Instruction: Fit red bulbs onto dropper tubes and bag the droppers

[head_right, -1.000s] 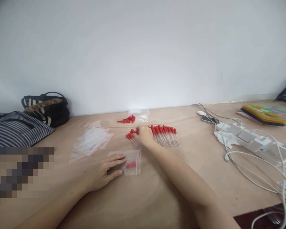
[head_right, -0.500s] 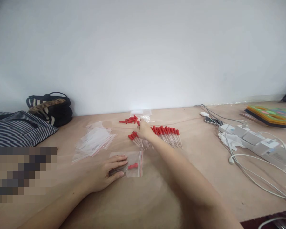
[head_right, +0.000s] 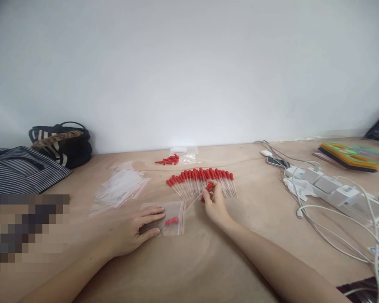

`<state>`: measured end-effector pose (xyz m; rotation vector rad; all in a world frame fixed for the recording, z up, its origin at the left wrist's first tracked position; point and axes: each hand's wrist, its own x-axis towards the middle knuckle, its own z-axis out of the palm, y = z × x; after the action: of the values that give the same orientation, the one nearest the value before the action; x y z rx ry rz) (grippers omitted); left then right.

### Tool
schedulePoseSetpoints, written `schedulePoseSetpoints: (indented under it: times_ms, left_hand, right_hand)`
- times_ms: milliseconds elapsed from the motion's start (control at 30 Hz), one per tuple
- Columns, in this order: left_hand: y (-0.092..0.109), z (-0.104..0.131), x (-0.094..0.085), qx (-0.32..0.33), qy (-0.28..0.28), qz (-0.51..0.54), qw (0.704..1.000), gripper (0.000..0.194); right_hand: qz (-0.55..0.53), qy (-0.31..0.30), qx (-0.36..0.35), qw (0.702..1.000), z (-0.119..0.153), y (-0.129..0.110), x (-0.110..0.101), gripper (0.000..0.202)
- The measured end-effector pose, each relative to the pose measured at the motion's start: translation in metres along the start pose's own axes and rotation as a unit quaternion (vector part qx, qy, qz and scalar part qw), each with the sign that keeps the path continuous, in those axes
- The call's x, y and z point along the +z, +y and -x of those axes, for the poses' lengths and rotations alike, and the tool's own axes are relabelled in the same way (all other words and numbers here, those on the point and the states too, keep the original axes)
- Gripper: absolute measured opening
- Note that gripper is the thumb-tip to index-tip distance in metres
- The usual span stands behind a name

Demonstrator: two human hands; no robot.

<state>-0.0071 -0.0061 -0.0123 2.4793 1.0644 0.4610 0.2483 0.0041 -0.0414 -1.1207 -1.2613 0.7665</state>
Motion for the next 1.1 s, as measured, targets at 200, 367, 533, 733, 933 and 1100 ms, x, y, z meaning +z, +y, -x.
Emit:
schedulePoseSetpoints:
  times_ms: [200,367,533,733,933,1100]
  left_hand:
    - [-0.003,0.002,0.002,-0.022,0.028,-0.042,0.998,0.039]
    - [-0.003,0.001,0.001,-0.033,0.006,-0.059,0.998,0.049]
    - [0.004,-0.001,0.001,-0.013,-0.006,-0.032,0.999,0.049]
    - [0.006,-0.003,0.004,-0.006,-0.009,-0.019,1.000,0.049]
    - [0.004,-0.003,0.006,-0.001,-0.015,-0.033,0.999,0.051]
    - [0.005,-0.003,0.006,0.003,-0.011,-0.024,1.000,0.050]
  right_hand:
    - [-0.022,-0.048,0.057,0.997,0.007,0.007,0.001,0.031]
    - [0.099,-0.169,0.040,0.980,0.008,0.002,-0.009,0.025]
    - [0.108,-0.220,0.052,0.968,0.009,-0.005,-0.009,0.027]
    - [0.093,-0.270,0.039,0.958,0.015,-0.011,-0.002,0.013]
    - [0.048,-0.289,0.039,0.955,0.015,-0.012,0.012,0.017]
    - [0.039,-0.270,0.058,0.960,0.012,-0.007,0.024,0.026]
